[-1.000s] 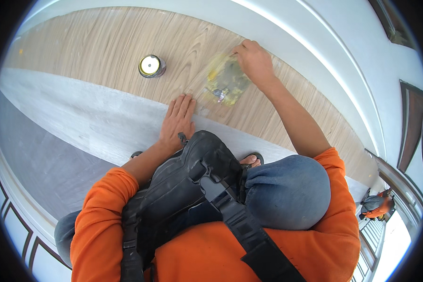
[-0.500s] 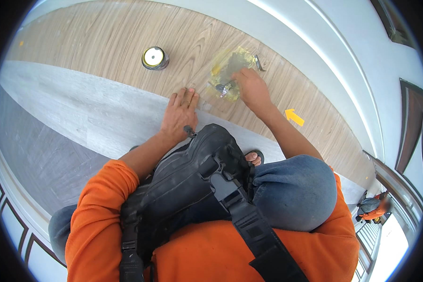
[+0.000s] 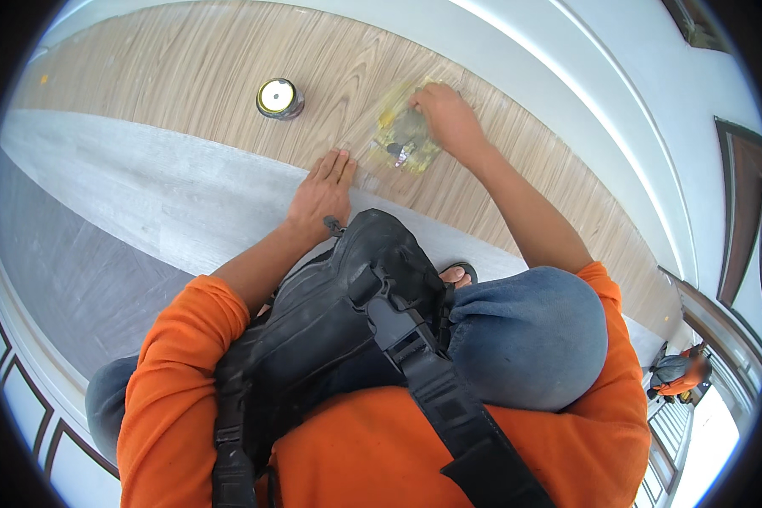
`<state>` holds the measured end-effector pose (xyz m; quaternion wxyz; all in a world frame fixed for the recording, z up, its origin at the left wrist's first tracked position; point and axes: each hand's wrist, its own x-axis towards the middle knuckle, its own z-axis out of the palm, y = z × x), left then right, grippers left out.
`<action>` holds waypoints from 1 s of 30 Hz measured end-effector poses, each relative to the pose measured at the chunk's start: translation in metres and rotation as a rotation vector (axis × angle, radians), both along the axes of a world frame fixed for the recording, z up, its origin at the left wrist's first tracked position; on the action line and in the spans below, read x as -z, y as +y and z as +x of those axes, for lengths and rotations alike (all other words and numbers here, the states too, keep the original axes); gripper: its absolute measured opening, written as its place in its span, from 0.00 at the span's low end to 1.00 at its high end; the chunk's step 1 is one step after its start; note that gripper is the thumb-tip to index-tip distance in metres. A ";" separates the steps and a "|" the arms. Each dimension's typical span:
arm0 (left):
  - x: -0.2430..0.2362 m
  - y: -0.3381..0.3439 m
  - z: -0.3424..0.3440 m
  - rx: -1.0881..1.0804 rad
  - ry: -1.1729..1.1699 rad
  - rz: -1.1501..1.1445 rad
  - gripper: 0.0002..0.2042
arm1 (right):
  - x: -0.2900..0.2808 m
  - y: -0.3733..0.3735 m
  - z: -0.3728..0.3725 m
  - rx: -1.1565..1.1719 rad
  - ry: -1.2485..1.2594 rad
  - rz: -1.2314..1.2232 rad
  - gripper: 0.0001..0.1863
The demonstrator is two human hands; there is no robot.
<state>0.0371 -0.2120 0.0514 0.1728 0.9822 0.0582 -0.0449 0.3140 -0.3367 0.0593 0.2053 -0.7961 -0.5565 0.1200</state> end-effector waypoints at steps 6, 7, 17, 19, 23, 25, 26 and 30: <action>0.008 -0.002 0.001 -0.009 0.035 -0.008 0.27 | -0.002 -0.038 -0.016 -0.004 0.018 0.038 0.09; 0.007 -0.002 0.001 -0.003 0.040 -0.007 0.27 | -0.002 -0.036 -0.010 0.039 -0.026 0.045 0.09; 0.000 -0.003 0.001 -0.004 0.064 0.000 0.28 | -0.003 -0.024 -0.001 0.170 0.006 0.018 0.07; -0.006 -0.002 0.005 0.002 0.073 -0.018 0.28 | -0.004 -0.035 -0.016 0.185 0.030 0.013 0.08; -0.002 0.000 0.002 -0.001 0.084 -0.023 0.29 | -0.005 -0.051 -0.043 0.193 0.045 0.038 0.07; 0.000 0.001 0.003 -0.005 0.065 -0.025 0.28 | -0.004 -0.057 -0.048 0.196 0.049 0.047 0.07; 0.001 0.001 0.003 -0.004 0.056 -0.026 0.28 | -0.004 -0.061 -0.051 0.206 0.067 0.056 0.07; -0.005 0.008 0.011 0.013 0.049 -0.083 0.26 | -0.022 -0.073 -0.051 0.551 0.394 0.141 0.09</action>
